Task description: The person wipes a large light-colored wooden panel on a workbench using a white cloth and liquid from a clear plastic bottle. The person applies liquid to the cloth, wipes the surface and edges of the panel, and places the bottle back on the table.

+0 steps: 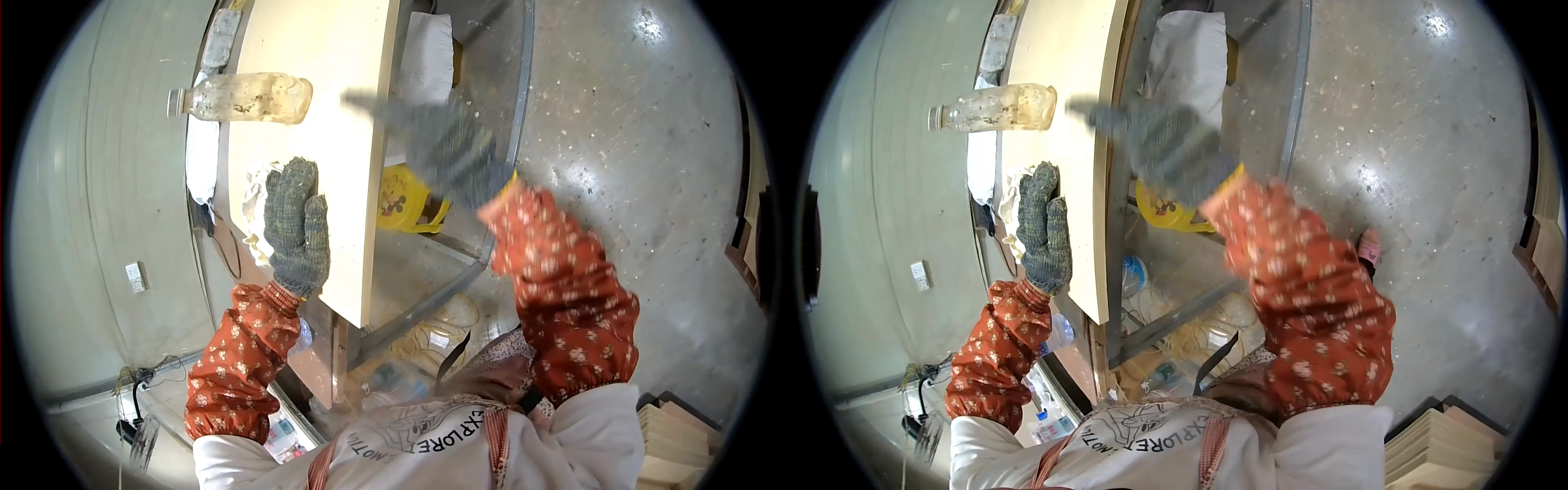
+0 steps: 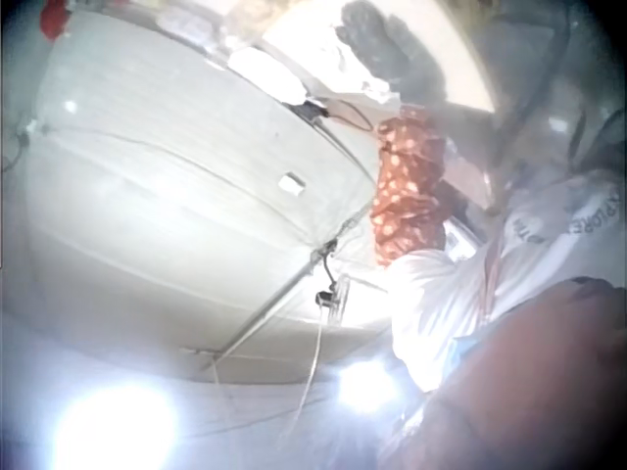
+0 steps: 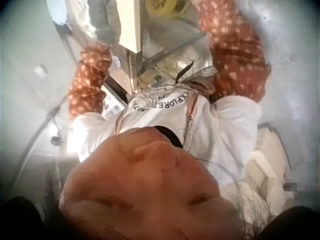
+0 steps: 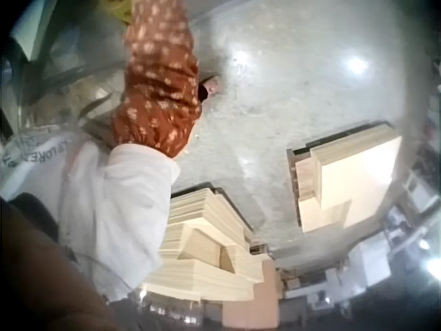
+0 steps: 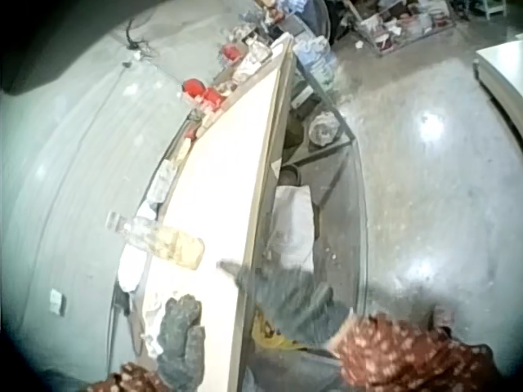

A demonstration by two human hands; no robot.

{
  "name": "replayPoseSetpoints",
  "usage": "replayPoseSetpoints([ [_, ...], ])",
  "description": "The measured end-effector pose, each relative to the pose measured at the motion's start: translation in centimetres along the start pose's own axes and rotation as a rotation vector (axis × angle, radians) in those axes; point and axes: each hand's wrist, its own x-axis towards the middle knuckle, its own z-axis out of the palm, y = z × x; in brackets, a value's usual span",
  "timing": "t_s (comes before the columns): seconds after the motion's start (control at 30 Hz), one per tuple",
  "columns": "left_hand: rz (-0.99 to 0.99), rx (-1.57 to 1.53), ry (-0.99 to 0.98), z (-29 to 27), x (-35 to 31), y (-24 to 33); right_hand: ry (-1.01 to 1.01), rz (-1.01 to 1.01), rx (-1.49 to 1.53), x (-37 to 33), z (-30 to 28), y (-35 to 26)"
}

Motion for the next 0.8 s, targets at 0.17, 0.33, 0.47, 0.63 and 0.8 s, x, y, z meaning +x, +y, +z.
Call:
replayPoseSetpoints([
  [0.17,-0.056,0.014,0.017,-0.2,-2.8,-1.5,0.089,-0.19,-0.144,-5.3,2.2,-9.9],
  [0.33,-0.003,0.04,-0.007,0.0,0.1,-0.2,0.24,-0.165,-0.031,0.6,-0.5,-3.4],
  [0.47,-0.086,-0.058,0.021,0.0,-1.8,-1.0,0.022,-0.187,-0.069,-2.1,0.6,-8.0],
  [0.63,-0.037,0.02,0.033,0.2,-1.2,-1.1,0.21,-0.212,-0.016,-5.9,1.7,-11.9],
  [0.8,-0.053,0.0,0.033,0.1,-0.8,-0.7,0.173,-0.149,0.172,-2.1,0.6,-7.9],
])
